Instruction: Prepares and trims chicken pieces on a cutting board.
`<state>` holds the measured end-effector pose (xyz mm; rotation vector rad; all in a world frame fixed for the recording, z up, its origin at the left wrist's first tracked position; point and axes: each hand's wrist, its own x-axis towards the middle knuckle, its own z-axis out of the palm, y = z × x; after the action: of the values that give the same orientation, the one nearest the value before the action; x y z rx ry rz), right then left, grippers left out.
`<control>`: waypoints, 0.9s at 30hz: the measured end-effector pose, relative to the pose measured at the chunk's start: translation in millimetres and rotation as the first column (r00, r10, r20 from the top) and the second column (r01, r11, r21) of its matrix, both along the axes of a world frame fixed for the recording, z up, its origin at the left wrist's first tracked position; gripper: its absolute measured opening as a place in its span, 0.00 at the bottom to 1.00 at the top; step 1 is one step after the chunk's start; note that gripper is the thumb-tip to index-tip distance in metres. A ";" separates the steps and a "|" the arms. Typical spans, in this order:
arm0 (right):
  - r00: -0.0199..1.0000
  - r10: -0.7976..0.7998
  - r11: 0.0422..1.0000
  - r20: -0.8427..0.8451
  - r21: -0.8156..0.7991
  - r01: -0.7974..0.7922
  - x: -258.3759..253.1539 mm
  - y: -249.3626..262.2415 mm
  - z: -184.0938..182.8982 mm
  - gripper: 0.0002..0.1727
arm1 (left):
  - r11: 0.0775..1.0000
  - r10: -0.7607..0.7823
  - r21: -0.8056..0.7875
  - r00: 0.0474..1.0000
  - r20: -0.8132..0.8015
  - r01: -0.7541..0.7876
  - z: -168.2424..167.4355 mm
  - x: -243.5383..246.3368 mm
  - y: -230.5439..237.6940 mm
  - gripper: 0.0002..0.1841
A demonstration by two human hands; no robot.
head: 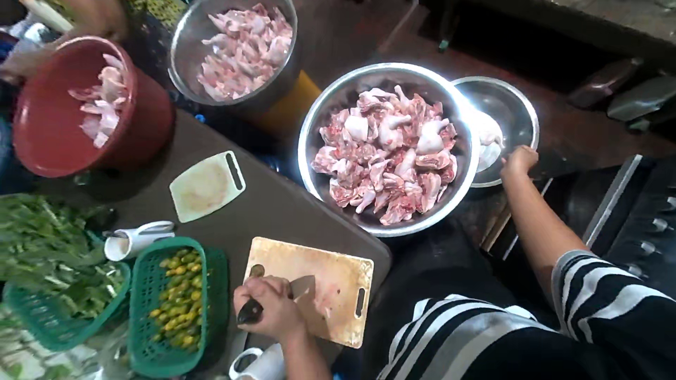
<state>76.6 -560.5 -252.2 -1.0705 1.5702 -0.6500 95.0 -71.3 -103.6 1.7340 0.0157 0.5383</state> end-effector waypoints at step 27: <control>-0.416 0.850 -0.331 -0.323 0.287 -0.899 99.3 165.2 -38.2 0.31 | 0.993 0.072 -0.098 0.989 0.128 -0.060 -21.2 -18.6 23.8 0.16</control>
<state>176.0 -395.3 -290.4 -2.2540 0.2278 0.9059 76.3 -47.5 -124.8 1.6083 0.0053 0.6894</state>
